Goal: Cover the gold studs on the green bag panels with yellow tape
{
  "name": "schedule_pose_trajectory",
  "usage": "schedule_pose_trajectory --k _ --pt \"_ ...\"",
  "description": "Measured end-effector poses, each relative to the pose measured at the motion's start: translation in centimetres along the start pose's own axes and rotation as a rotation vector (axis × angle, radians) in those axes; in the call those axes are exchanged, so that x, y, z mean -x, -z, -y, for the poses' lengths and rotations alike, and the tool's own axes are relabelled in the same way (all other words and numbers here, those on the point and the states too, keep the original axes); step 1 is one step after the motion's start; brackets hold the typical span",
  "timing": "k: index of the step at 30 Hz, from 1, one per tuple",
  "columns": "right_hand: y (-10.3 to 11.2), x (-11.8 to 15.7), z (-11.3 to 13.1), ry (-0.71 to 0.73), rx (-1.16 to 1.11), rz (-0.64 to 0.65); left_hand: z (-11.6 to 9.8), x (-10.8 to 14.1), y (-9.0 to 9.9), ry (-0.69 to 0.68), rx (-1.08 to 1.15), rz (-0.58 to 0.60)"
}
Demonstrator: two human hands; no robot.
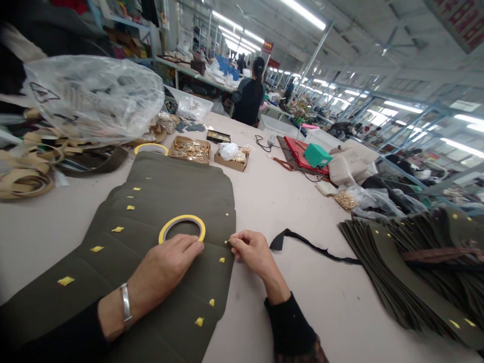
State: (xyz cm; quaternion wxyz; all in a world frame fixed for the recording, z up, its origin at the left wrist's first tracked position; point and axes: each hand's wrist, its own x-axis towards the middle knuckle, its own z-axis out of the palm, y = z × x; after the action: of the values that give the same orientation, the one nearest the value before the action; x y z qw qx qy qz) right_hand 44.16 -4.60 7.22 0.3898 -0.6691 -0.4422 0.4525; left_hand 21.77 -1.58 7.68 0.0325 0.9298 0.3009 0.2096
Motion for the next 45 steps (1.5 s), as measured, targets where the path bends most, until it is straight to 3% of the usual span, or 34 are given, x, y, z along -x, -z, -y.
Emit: schedule_pose_trajectory --k 4,12,17,20,23,27,31,36,42,45 --pt "0.0 0.0 -0.1 0.013 0.124 0.026 1.0 -0.5 -0.8 0.016 -0.063 0.123" --pt "-1.2 0.3 0.9 0.312 0.550 -0.024 1.2 -0.6 -1.2 0.044 -0.019 0.117" --pt "-1.1 0.2 0.8 0.333 0.724 -0.035 1.3 -0.6 -1.1 0.045 -0.022 0.136" --pt "-0.3 0.4 0.5 0.327 0.723 -0.121 1.2 -0.6 -1.0 0.046 -0.019 0.128" --pt "0.4 0.8 0.3 0.501 0.671 -0.154 1.2 -0.8 -0.9 0.043 -0.019 0.119" --pt "0.1 1.2 0.4 0.736 0.831 -0.007 1.3 -1.1 -0.5 0.037 0.017 0.109" --pt "-1.1 0.7 0.9 0.620 0.967 -0.019 1.5 -1.1 -0.1 0.021 0.056 0.127" --pt "-1.9 0.3 2.6 0.409 0.927 -0.007 1.6 -1.0 0.5 0.000 0.104 0.120" --pt "-1.3 2.4 3.2 0.309 0.707 0.290 1.4 -0.7 1.6 -0.055 0.184 -0.060" --pt "-1.4 3.4 3.0 0.404 0.511 0.085 1.1 -0.6 1.6 -0.052 0.318 -0.146"
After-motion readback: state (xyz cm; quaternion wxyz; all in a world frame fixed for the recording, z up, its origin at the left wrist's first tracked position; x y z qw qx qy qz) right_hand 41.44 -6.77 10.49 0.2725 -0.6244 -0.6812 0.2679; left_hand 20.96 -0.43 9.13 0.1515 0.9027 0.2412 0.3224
